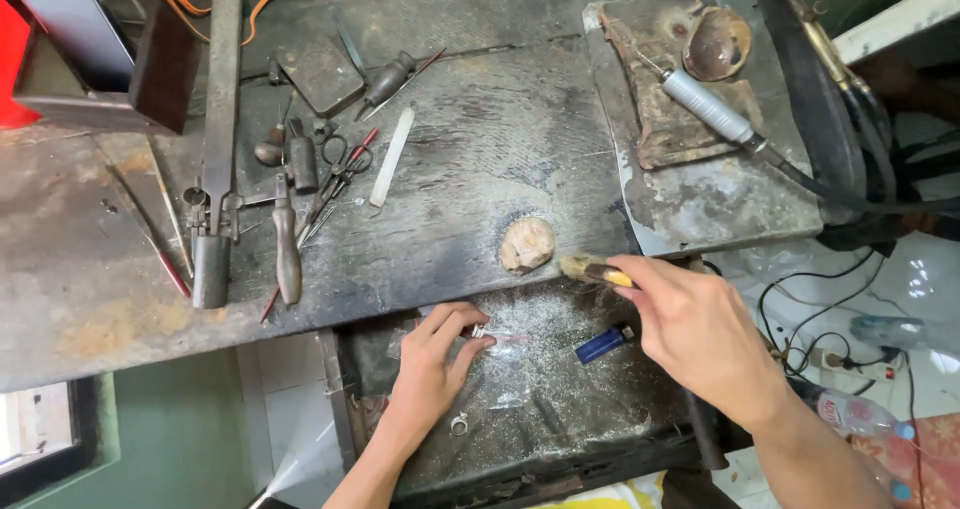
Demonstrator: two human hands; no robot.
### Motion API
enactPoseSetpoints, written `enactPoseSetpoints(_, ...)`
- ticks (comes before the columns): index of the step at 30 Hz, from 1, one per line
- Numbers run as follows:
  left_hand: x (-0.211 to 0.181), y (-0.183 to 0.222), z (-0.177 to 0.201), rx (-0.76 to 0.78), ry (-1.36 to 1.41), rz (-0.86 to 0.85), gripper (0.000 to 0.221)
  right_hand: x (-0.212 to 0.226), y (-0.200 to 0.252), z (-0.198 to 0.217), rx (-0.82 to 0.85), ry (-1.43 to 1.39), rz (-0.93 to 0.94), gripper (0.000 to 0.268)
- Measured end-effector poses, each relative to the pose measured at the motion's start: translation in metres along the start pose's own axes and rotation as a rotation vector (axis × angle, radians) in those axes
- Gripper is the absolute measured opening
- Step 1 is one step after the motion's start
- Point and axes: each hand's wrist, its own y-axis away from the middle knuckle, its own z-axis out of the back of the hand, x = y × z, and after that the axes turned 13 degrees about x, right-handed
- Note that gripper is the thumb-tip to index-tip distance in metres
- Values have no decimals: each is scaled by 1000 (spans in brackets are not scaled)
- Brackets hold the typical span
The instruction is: Polishing and cleaning a small jewelry piece using a rotary tool and a brush at a workbench.
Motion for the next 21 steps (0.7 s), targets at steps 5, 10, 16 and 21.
enactPoseSetpoints(5,1,0,1,28,10,-25,19,0,-5,0,-39,112,76,47)
enactPoseSetpoints(10,8,-2,1,58,4,-27,19,-2,-28,27,-16,-34,78,41)
enactPoseSetpoints(16,8,-3,0,99,-16,-53,20,-47,-159,32,-303,3,110,25)
enactPoseSetpoints(21,4,-3,1,150,-32,-58,19,-27,-183,40,104,-87,-129,36)
